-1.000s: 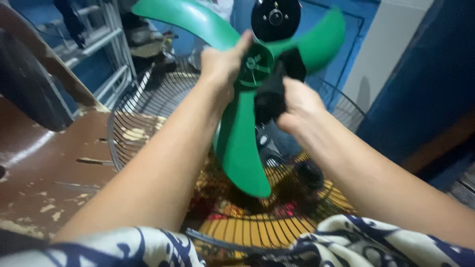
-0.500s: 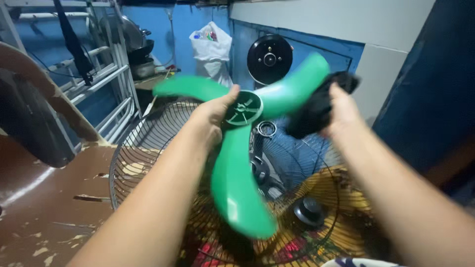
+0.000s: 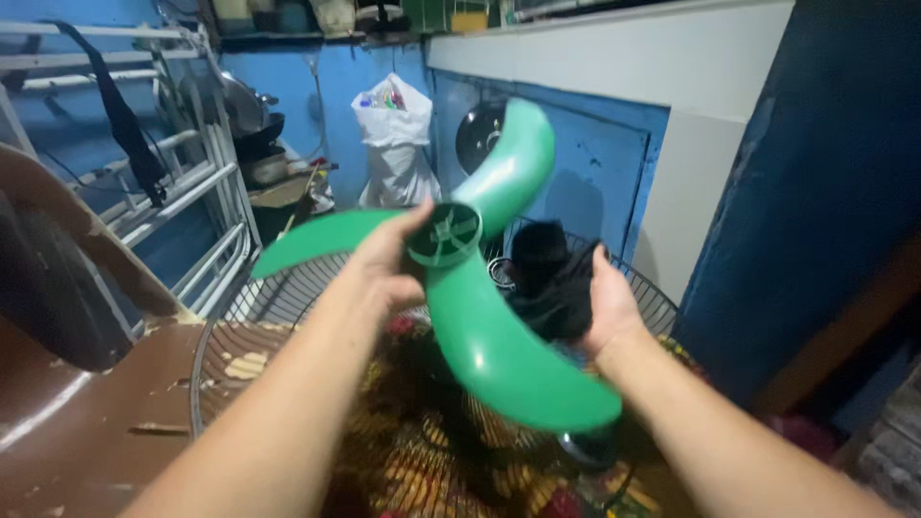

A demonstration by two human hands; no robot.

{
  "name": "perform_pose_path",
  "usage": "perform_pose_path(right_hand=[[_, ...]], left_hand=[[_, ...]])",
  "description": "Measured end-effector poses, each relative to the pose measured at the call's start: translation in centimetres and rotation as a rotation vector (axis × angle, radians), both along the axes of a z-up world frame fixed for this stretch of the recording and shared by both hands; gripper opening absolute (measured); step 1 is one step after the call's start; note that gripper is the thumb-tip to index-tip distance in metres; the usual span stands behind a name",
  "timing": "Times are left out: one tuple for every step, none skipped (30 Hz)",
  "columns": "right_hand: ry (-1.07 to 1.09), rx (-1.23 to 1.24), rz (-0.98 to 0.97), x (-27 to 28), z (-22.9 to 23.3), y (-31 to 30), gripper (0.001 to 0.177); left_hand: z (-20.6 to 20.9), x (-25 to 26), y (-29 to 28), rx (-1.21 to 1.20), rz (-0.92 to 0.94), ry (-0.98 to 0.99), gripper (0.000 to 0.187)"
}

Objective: The person wipes a detached green fan blade with a black cloth, rotating it to clean both sides and the central hub. The blade is held over the fan's wire cage while the person sits on a mat.

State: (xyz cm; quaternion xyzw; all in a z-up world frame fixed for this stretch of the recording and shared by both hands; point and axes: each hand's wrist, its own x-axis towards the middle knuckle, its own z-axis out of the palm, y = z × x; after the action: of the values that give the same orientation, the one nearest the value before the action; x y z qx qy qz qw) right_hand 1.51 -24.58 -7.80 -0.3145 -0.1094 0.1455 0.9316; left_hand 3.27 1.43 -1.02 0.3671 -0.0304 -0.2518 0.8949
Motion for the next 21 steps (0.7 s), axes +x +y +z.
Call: perform_pose_path(right_hand=[[-0.088, 0.047, 0.063, -0.5, 0.9, 0.2, 0.076], [-0.105, 0.036, 0.071, -0.9, 1.6, 0.6, 0.077], [-0.122, 0.026, 0.079, -1.0, 2.5, 1.0, 0.079], [-0.245, 0.225, 0.52, -0.9, 3.0, 1.4, 0.07], [-0.377, 0.438, 0.952, -0.7, 3.2, 1.8, 0.062], [-0.3, 0.297, 0.663, -0.2, 3.3, 2.3, 0.051], [-0.223, 0.156, 0.372, 0.6, 2.9, 3.2, 0.04], [-0.155, 0.014, 0.086, 1.5, 2.7, 3.9, 0.029], [-0.088, -0.033, 0.062, 2.4, 2.7, 3.6, 0.028], [-0.027, -0.078, 0.044, 3.5, 3.0, 3.5, 0.026], [0.034, -0.124, 0.027, 4.6, 3.5, 3.0, 0.025], [0.071, -0.13, -0.02, 5.3, 3.9, 2.2, 0.025], [0.108, -0.136, -0.067, 6.0, 4.6, 1.1, 0.024], [0.141, -0.143, -0.12, 6.5, 5.6, -0.4, 0.024], [0.174, -0.15, -0.173, 6.7, 6.6, -1.9, 0.024], [0.203, -0.161, -0.233, 6.6, 7.9, -3.2, 0.023], [0.232, -0.171, -0.293, 6.3, 8.9, -4.0, 0.023], [0.268, -0.182, -0.354, 5.5, 9.3, -4.1, 0.023], [0.256, -0.233, -0.418, 4.6, 9.4, -3.5, 0.024], [0.245, -0.281, -0.481, 3.7, 9.2, -2.3, 0.024], [0.233, -0.329, -0.544, 2.8, 8.6, -0.7, 0.024]], left_hand=[[0.5, -0.1, -0.2, 0.028, -0.024, -0.06, 0.04], [1.0, -0.3, -0.4, 0.056, -0.047, -0.117, 0.042], [1.5, -0.3, -0.9, 0.084, -0.071, -0.174, 0.044], [1.6, -0.2, -1.6, 0.11, -0.021, -0.198, 0.041], [1.6, -0.2, -2.4, 0.137, 0.029, -0.223, 0.037], [1.6, -0.3, -3.0, 0.162, 0.08, -0.256, 0.034], [1.4, -0.5, -3.3, 0.206, 0.092, -0.278, 0.034], [1.5, -0.7, -3.4, 0.249, 0.11, -0.307, 0.035], [1.6, -0.9, -3.4, 0.292, 0.127, -0.336, 0.036], [1.8, -1.1, -3.2, 0.303, 0.097, -0.34, 0.036], [2.0, -1.3, -3.1, 0.314, 0.068, -0.344, 0.037], [1.9, -1.8, -2.8, 0.325, 0.037, -0.339, 0.038], [1.9, -2.3, -2.2, 0.401, 0.067, -0.344, 0.039], [2.1, -2.5, -1.9, 0.476, 0.092, -0.354, 0.04], [2.3, -2.7, -1.6, 0.551, 0.116, -0.364, 0.041], [2.6, -2.8, -1.6, 0.536, 0.116, -0.377, 0.04], [2.8, -2.8, -1.4, 0.521, 0.115, -0.391, 0.039], [2.7, -2.8, -1.3, 0.506, 0.111, -0.398, 0.038], [2.6, -2.6, -1.4, 0.461, 0.131, -0.434, 0.039], [2.5, -2.2, -1.6, 0.419, 0.149, -0.47, 0.04], [2.3, -1.9, -1.9, 0.376, 0.168, -0.506, 0.041]])
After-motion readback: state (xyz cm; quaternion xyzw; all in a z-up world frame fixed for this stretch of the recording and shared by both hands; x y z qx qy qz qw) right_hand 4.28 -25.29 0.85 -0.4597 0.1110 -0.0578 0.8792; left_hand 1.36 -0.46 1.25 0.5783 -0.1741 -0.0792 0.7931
